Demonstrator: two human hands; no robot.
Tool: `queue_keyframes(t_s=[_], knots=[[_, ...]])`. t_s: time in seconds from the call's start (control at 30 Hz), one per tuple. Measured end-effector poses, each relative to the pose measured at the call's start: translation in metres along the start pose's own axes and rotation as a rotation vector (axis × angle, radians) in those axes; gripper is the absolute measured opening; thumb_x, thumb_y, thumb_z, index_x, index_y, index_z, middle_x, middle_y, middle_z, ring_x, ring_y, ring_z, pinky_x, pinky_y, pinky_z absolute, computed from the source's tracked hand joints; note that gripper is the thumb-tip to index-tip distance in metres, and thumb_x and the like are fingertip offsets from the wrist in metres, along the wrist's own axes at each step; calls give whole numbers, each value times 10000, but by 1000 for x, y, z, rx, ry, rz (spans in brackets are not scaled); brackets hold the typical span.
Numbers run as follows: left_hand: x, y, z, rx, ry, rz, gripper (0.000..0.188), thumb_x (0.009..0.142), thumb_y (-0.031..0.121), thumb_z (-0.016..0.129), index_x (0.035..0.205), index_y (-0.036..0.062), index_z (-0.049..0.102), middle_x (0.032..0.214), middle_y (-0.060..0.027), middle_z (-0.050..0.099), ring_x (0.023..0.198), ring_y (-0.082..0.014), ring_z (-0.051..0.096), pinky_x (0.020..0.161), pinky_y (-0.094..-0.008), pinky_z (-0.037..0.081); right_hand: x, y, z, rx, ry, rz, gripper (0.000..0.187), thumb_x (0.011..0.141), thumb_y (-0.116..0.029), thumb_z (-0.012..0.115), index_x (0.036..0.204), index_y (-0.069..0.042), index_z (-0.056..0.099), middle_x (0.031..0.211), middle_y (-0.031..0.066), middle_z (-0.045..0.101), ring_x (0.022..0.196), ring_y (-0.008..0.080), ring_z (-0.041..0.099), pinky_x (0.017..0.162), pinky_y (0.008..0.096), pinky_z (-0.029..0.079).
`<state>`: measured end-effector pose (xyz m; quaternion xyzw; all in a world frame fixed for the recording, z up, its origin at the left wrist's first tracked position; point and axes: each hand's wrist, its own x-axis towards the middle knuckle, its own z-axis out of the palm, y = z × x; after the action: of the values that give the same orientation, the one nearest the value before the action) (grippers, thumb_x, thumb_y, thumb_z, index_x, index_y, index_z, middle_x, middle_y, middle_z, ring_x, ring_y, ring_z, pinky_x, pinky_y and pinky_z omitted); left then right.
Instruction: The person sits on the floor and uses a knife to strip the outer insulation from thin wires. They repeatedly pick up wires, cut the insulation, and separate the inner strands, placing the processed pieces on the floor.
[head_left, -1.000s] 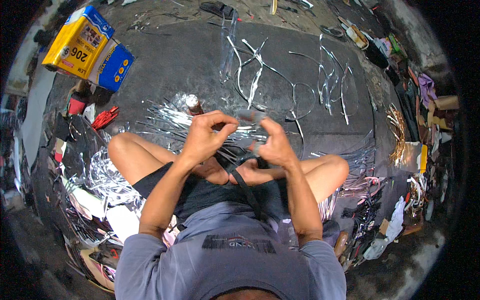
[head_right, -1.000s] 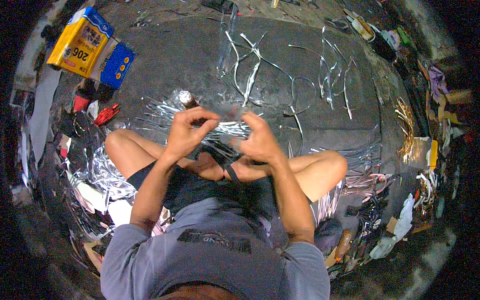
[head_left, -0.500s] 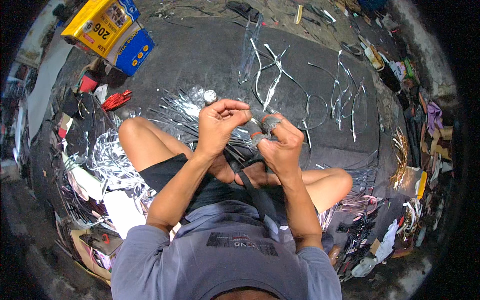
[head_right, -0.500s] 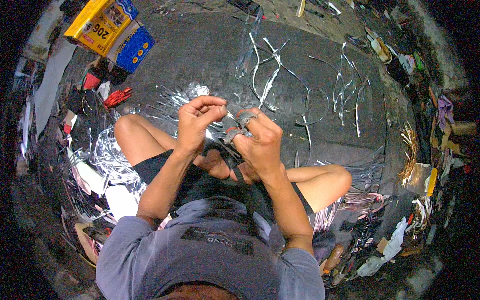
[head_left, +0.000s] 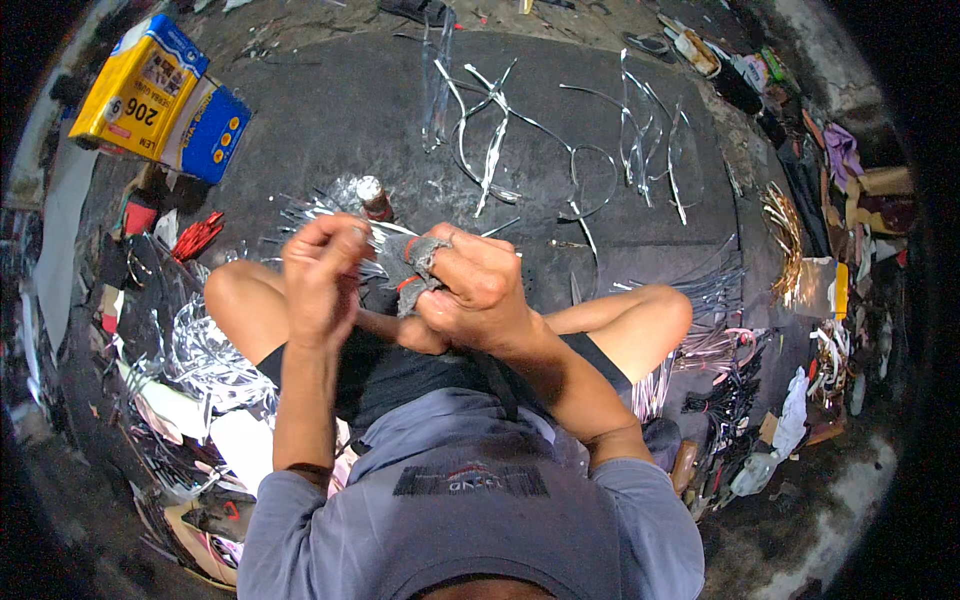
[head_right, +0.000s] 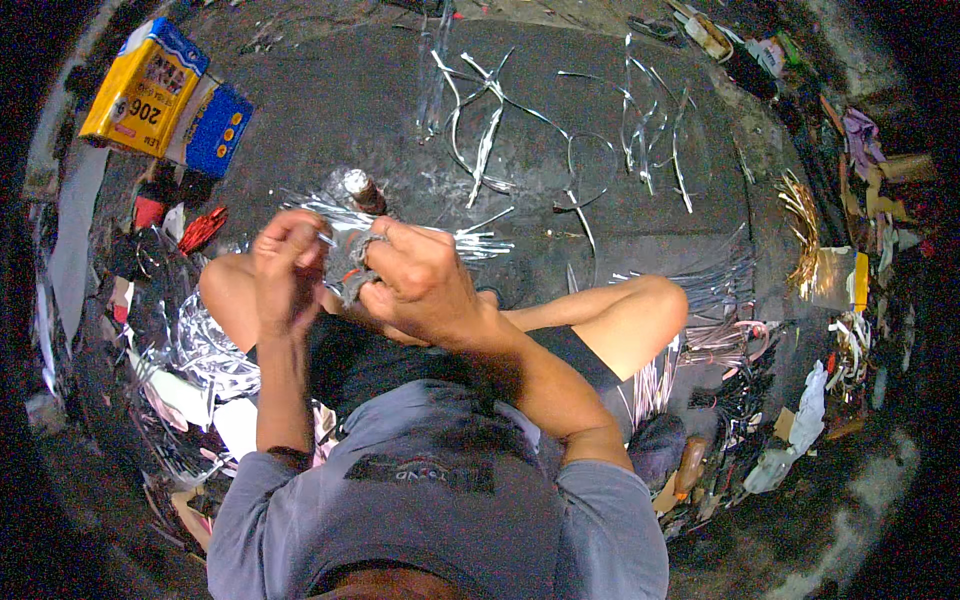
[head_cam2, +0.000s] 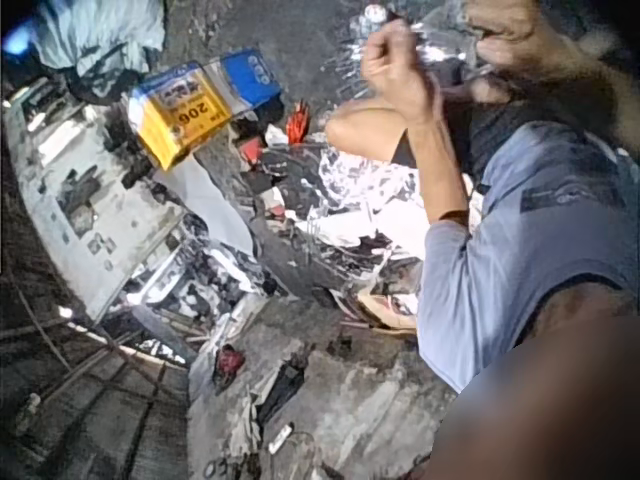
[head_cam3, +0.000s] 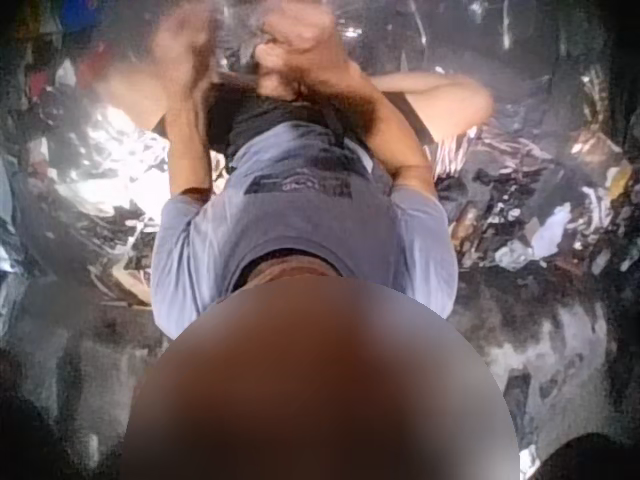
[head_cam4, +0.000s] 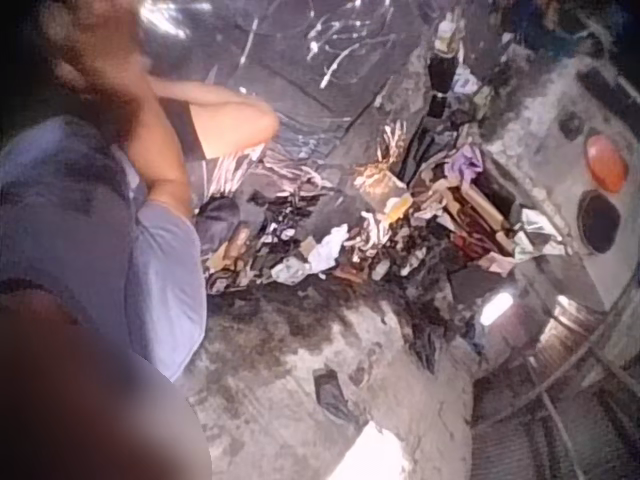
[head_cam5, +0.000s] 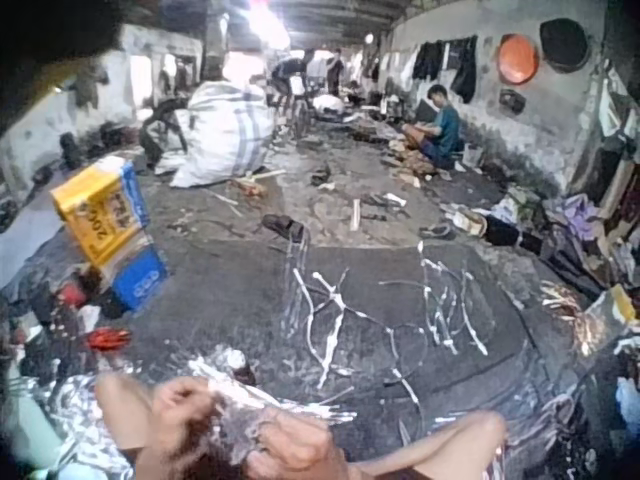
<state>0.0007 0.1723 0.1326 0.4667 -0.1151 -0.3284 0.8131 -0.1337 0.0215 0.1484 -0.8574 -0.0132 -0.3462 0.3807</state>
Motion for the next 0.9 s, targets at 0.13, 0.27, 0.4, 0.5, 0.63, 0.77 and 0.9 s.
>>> queue_keyframes(t_s=[0.13, 0.27, 0.4, 0.5, 0.63, 0.77, 0.9], knots=[[35, 44, -49, 43, 130, 62, 126, 899, 63, 678, 968, -41, 661, 764, -31, 616, 623, -80, 520, 700, -246, 493, -14, 5, 1, 38, -70, 9, 307, 680, -170, 623, 915, 19, 683, 715, 132, 584, 561, 288, 598, 506, 384, 471], [75, 75, -127, 146, 241, 50, 156, 922, 117, 681, 1002, -12, 647, 779, -25, 615, 665, -100, 570, 668, -232, 496, -35, 9, -18, -35, -201, 100, 269, 702, -159, 636, 908, 8, 680, 732, 137, 590, 591, 308, 607, 532, 398, 483], [105, 93, -195, 236, 404, -103, 158, 913, 173, 706, 954, 24, 675, 783, -25, 649, 660, -115, 616, 593, -211, 505, -58, 12, -41, -52, -269, 225, 242, 680, -85, 643, 908, -11, 673, 751, 140, 598, 621, 336, 618, 557, 414, 498], [126, 83, -230, 275, 516, -162, 138, 881, 150, 735, 901, 23, 684, 765, -36, 664, 615, -119, 616, 564, -219, 507, -72, 16, -50, -38, -263, 231, 229, 668, -23, 637, 891, 10, 678, 681, 131, 550, 561, 289, 559, 512, 373, 426], [142, 59, -265, 465, 654, -275, 110, 843, 103, 756, 842, 20, 683, 736, -53, 668, 580, -128, 612, 534, -236, 510, -91, 18, -66, -85, -371, 332, 113, 673, -17, 622, 782, 10, 606, 664, 148, 534, 568, 315, 551, 523, 386, 426], [147, 55, -279, 599, 670, -283, 163, 841, 79, 729, 719, 24, 636, 653, -70, 625, 514, -164, 584, 440, -308, 441, -122, 43, -97, -223, -648, 536, 129, 710, -63, 643, 813, 12, 626, 815, 238, 644, 721, 439, 636, 646, 485, 505], [142, 46, -249, 1976, 306, -345, 354, 742, 246, 838, 784, -69, 684, 739, -241, 693, 709, -326, 716, 622, -431, 542, -152, 153, -119, -564, -707, 863, 219, 723, -121, 652, 897, 11, 664, 893, 284, 664, 843, 468, 652, 735, 518, 515]])
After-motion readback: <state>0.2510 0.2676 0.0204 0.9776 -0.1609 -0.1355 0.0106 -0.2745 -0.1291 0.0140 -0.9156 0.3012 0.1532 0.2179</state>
